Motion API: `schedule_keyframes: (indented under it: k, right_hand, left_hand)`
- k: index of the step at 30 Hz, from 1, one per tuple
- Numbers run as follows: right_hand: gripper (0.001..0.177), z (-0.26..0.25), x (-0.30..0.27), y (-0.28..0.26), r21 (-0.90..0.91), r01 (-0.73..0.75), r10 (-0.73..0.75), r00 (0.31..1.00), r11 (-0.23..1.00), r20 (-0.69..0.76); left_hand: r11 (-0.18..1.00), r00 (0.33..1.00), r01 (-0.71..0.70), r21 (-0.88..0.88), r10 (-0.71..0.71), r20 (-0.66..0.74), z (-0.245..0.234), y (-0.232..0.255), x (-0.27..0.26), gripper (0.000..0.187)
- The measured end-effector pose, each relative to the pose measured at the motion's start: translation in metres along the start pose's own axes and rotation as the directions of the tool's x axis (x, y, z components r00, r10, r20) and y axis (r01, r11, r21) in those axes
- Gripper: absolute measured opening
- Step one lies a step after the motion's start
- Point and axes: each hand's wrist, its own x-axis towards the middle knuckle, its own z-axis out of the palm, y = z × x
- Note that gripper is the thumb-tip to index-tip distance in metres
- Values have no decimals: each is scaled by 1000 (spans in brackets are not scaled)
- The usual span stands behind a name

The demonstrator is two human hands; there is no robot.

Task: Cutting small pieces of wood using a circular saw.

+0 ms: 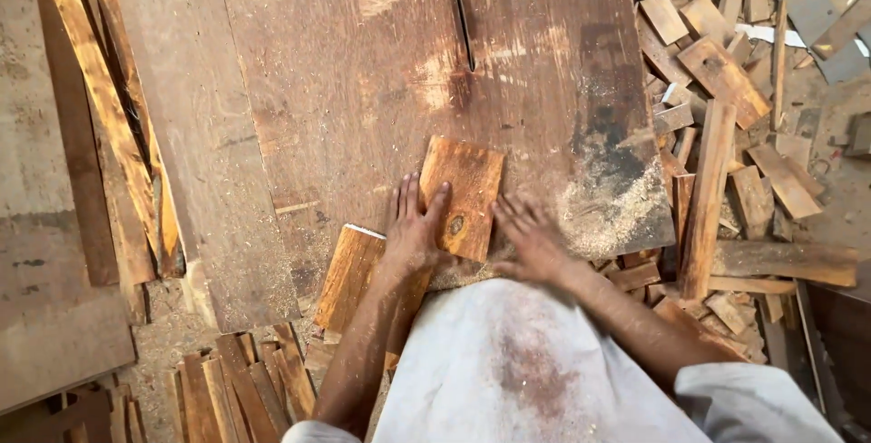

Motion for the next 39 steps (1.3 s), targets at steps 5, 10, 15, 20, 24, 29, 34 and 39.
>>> schedule_keyframes:
  k: [5,10,15,20,24,29,34,39]
  right_hand:
    - [71,33,31,37,315,-11,74,979,949,-188]
    - [39,15,91,101,153,12,81,806,988,-586]
    - [33,13,142,129,200,214,-32,755,956,-655]
    - [26,41,209,161,202,223,-3,679,954,-734]
    - [33,-8,201,147,195,347,-64,612,918,-788]
    - [18,5,220,171,134,366,-127,608,921,-783]
    - [15,15,233,188,85,339,-143,595,937,-791]
    - [22,28,253,208,-51,524,-294,392,850,-872]
  left_hand:
    - [995,993,-81,-53,76,-93,-2,-34,30,144]
    - [991,987,-126,-39,121,-106,-19,-37,46,145]
    - [1000,999,-21,-11,20,-36,-49,-36,64,145]
    - [998,995,-69,3,69,-68,-47,-55,104,156]
    - [993,989,-117,13,118,-87,-56,-70,122,160]
    - [983,973,-182,24,184,-137,-64,-81,130,156]
    - [980,970,-196,21,197,-141,-75,-79,133,154]
    - [976,970,-214,49,218,-105,-69,-91,148,157]
